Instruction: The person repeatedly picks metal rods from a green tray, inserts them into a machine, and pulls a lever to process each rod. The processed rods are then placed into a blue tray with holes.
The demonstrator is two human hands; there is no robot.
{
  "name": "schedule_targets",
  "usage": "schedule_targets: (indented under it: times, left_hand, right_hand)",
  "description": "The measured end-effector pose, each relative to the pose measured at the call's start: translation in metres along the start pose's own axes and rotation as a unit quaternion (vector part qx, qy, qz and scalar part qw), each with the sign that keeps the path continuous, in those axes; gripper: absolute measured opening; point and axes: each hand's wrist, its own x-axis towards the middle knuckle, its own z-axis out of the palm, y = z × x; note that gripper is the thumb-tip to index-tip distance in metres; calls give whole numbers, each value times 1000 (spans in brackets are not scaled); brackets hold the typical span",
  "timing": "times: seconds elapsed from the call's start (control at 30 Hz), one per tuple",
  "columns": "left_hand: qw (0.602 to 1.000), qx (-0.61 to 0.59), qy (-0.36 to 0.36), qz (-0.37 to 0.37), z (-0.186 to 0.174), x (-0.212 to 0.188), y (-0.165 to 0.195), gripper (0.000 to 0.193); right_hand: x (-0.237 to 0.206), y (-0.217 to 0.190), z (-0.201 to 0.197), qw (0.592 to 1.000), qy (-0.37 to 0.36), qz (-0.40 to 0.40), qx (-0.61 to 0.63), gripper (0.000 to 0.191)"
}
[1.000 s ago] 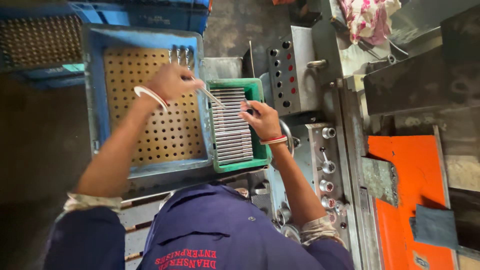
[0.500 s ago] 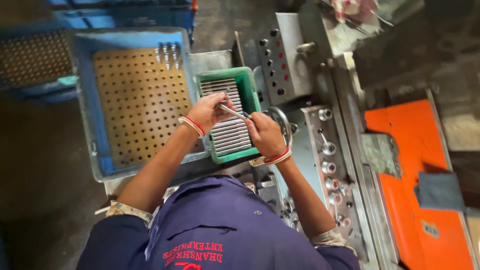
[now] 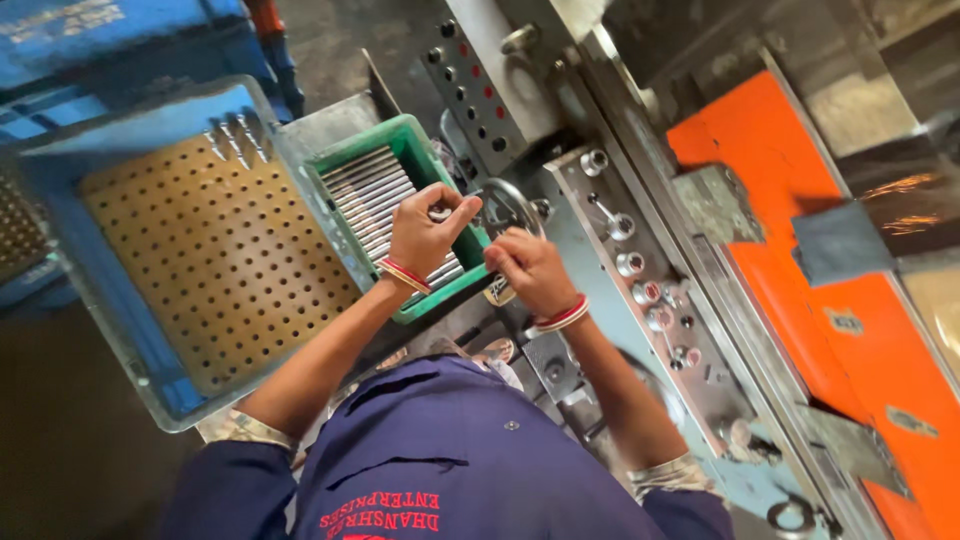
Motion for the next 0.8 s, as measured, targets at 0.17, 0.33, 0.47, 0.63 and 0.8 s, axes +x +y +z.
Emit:
schedule_targets:
  times: [0.17, 0.33, 0.47, 0.63, 0.8]
  left_hand:
    - [991, -2, -101, -82, -6, 2, 21, 43]
    - [922, -172, -192, -287, -9, 1, 19, 41]
    - [904, -157, -233, -322, -15, 2, 17, 41]
    - [902, -69, -263, -335, -20, -1, 27, 38]
    - [952, -103, -254, -140, -22, -10, 53, 37]
  right_hand:
    - [-13, -13, -24, 981, 39, -150, -115, 9]
    - [-13, -34, -24, 936, 72, -254, -233, 13]
    - [-15, -40, -22, 895, 65, -293, -331, 17]
    - [-20, -36, -14, 946, 16, -221, -236, 13]
    - [-37, -30, 7, 988, -35, 101, 112, 26]
